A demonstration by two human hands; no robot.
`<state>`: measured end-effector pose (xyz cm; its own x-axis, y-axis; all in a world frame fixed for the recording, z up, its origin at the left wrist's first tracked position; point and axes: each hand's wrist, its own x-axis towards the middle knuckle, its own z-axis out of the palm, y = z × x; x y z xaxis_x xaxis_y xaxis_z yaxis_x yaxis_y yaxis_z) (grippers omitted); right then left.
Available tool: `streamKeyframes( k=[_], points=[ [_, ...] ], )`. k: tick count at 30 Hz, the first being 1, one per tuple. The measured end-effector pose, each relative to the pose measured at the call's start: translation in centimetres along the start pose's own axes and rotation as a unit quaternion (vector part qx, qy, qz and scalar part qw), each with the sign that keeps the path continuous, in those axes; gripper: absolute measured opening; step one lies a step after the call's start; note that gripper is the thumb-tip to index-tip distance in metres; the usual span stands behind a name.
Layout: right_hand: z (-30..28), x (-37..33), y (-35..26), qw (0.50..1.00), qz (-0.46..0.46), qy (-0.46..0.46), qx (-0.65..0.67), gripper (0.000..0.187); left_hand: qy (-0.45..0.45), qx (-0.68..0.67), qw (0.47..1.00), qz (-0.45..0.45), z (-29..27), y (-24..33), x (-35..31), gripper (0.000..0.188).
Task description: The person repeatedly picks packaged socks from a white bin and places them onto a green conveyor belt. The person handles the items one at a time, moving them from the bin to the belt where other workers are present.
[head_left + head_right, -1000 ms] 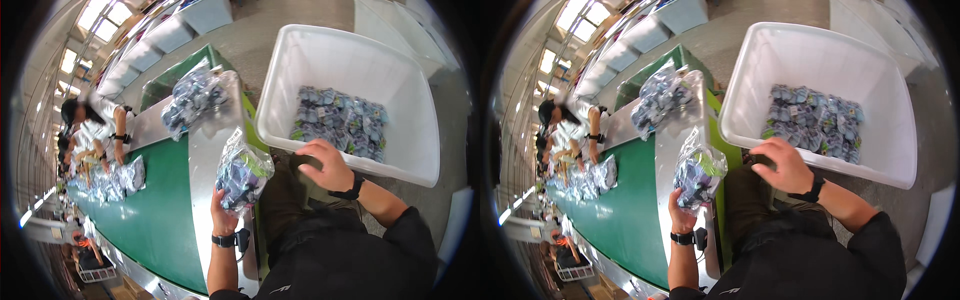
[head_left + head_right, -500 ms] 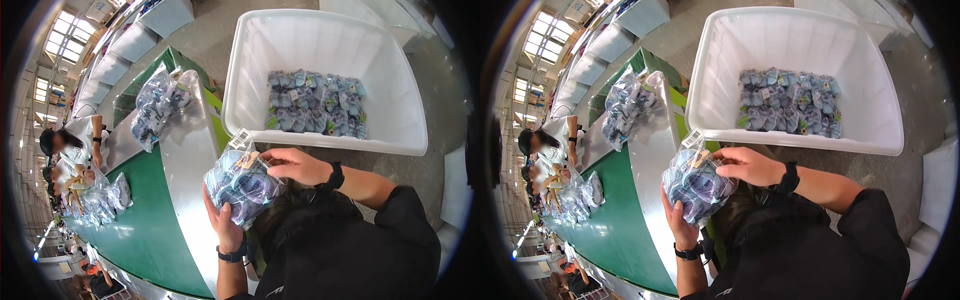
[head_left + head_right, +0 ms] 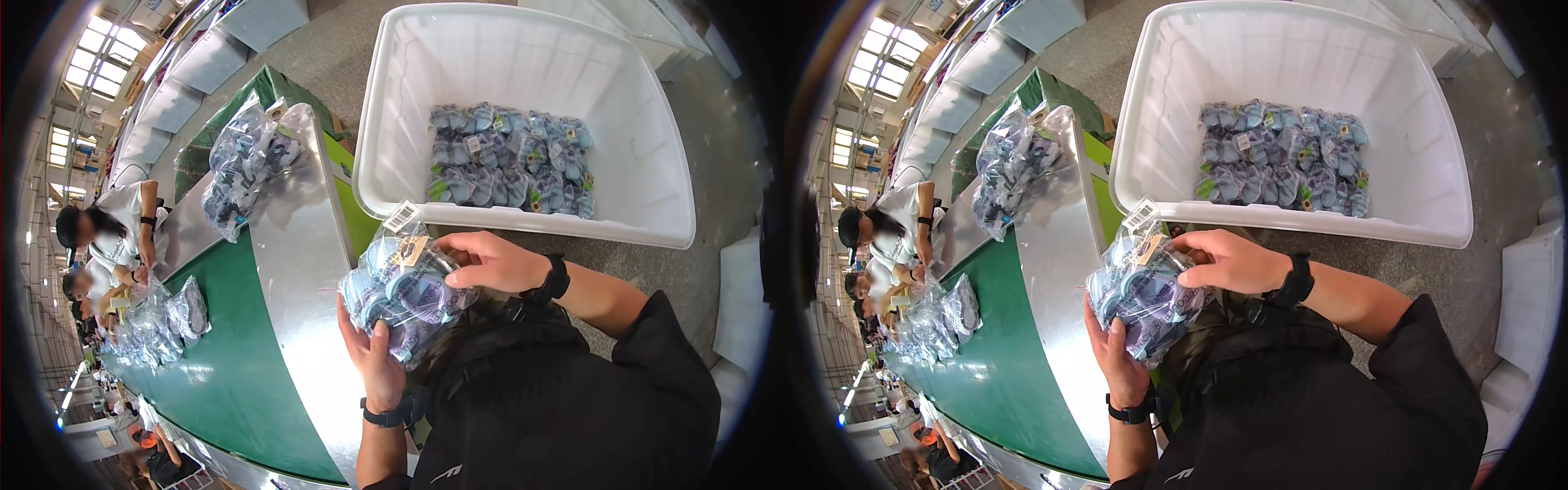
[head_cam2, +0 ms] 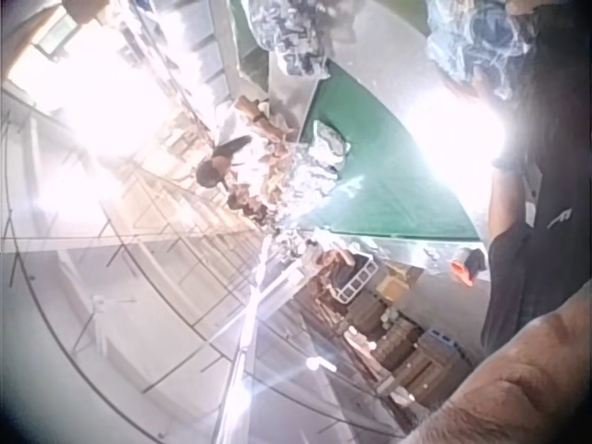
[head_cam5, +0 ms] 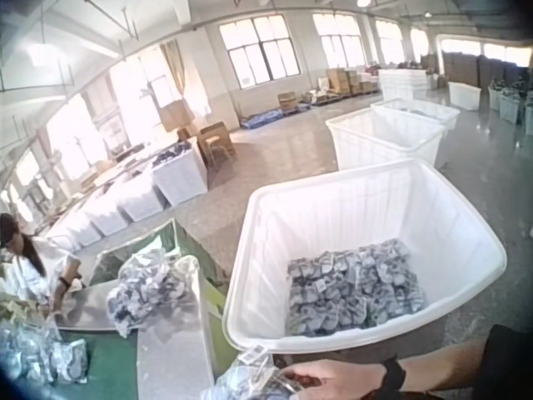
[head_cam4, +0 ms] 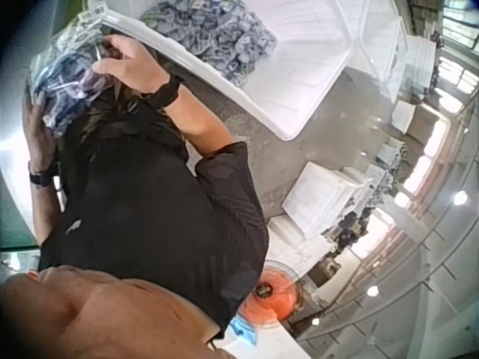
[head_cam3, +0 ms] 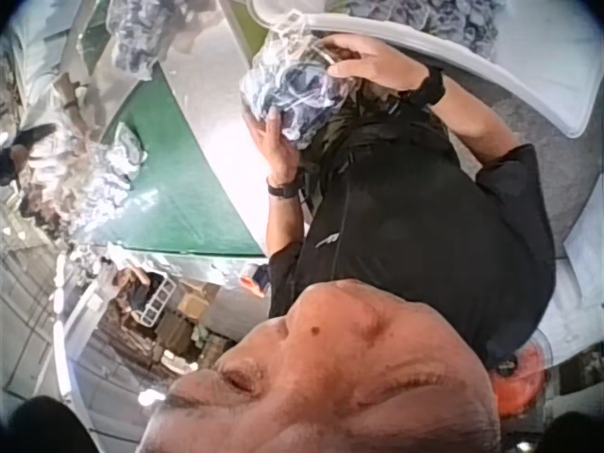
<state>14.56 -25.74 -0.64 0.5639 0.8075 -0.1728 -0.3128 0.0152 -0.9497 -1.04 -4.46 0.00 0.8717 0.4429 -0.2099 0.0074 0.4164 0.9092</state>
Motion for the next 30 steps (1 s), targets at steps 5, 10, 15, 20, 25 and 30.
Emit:
streamKeyframes(
  k=[5, 10, 15, 20, 25, 30],
  points=[
    [-0.3, 0.0, 1.0, 0.986, 0.066, 0.02, 0.149, 0.054, -0.002, -0.006, 1.0, 0.016, 0.3, 0.3, -0.3, 0.096],
    [-0.3, 0.0, 0.9, 0.987, 0.051, 0.017, 0.149, 0.051, -0.008, -0.01, 1.0, 0.01, 0.7, 0.3, -0.2, 0.091],
    [0.1, -1.0, -0.8, 0.974, -0.057, 0.106, -0.191, 0.051, 0.018, -0.071, 0.993, -0.088, 0.4, -0.3, 0.1, 0.083],
    [1.7, -2.3, -3.1, 0.871, -0.252, 0.144, -0.396, 0.07, 0.027, -0.045, 0.995, -0.086, 0.4, -1.3, 0.7, 0.075],
    [4.1, -2.6, -2.4, 0.813, -0.322, 0.021, -0.485, 0.076, -0.007, -0.075, 0.99, -0.119, 1.9, -1.5, 0.3, 0.066],
    [4.3, -2.2, -0.4, 0.749, -0.35, 0.089, -0.555, 0.066, -0.013, -0.034, 0.99, -0.135, 3.7, -1.8, 0.3, 0.066]
  ],
)
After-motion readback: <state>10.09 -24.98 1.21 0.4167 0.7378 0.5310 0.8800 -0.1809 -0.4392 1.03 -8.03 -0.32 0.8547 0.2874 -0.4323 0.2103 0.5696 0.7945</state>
